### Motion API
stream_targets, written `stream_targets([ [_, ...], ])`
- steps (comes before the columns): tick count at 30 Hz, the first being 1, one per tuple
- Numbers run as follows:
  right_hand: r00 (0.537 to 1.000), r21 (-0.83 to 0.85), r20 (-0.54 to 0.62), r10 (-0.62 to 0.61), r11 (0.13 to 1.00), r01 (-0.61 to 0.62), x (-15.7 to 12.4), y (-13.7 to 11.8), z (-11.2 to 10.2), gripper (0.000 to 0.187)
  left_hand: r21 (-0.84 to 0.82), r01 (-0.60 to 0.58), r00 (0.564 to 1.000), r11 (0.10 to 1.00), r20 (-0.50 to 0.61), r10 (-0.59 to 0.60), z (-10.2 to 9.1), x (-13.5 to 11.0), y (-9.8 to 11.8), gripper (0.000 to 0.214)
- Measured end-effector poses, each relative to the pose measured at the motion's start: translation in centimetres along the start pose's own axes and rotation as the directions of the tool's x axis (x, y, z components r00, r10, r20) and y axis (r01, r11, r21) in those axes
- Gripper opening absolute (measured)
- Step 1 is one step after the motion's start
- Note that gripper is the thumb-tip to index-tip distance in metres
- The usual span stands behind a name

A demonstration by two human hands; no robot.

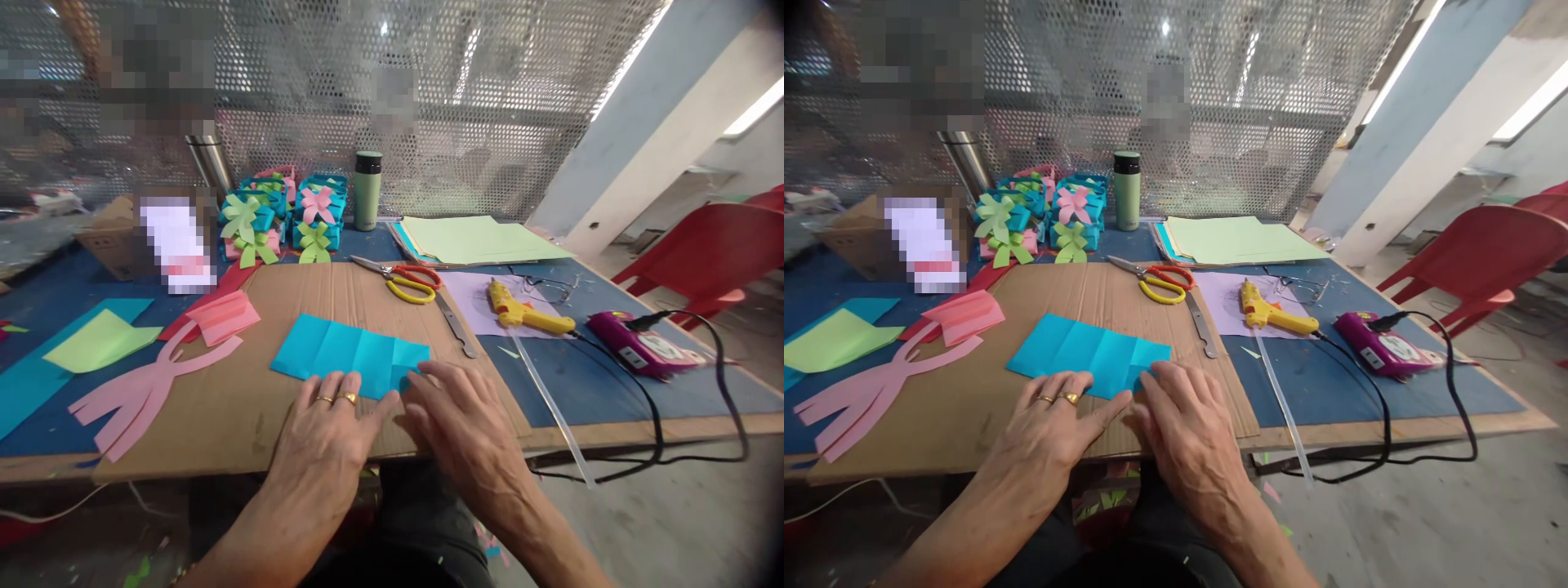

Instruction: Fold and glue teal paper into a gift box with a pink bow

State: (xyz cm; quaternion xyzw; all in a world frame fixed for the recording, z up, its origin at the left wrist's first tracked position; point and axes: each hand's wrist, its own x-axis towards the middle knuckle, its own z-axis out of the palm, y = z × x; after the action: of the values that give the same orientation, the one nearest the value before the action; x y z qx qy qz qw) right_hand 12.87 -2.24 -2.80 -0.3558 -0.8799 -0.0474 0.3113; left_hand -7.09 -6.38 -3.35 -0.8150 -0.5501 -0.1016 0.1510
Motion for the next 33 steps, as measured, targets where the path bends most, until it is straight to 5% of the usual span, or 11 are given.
stream_targets([
  [5, 0.993, -0.015, 0.092, -0.069, 0.997, 0.071, -0.5, 0.2, 0.1, 0.050, 0.003, 0.006, 0.999, 1.000, -0.043, -0.006, 0.3, -0.2, 0.2, 0.052],
  [12, 0.993, -0.058, 0.067, -0.096, 0.993, 0.100, -0.6, 0.2, 0.3, 0.061, -0.006, 0.004, 0.998, 1.000, -0.061, -0.004, 0.6, -0.5, 0.3, 0.054],
  [20, 0.994, -0.054, 0.028, -0.107, 0.993, 0.108, -0.4, 0.1, 0.3, 0.054, -0.001, 0.005, 1.000, 1.000, -0.017, -0.005, 0.3, 0.3, 0.0, 0.043],
  [23, 0.996, 0.014, 0.046, -0.080, 0.997, 0.080, 0.2, 0.4, -0.1, 0.032, 0.008, -0.019, 0.998, 1.000, -0.053, 0.019, 0.2, 0.6, -0.3, 0.047],
  [29, 0.956, 0.073, 0.293, 0.037, 0.995, -0.061, 2.9, 2.3, -1.0, 0.016, -0.107, -0.023, 1.000, 0.994, 0.008, 0.024, -1.3, 2.1, 0.5, 0.025],
  [33, 0.916, 0.028, 0.389, 0.099, 0.992, -0.119, 4.3, 2.7, -0.8, 0.007, -0.322, 0.122, 0.987, 0.939, 0.139, -0.081, -1.2, 3.7, 1.2, 0.015],
])
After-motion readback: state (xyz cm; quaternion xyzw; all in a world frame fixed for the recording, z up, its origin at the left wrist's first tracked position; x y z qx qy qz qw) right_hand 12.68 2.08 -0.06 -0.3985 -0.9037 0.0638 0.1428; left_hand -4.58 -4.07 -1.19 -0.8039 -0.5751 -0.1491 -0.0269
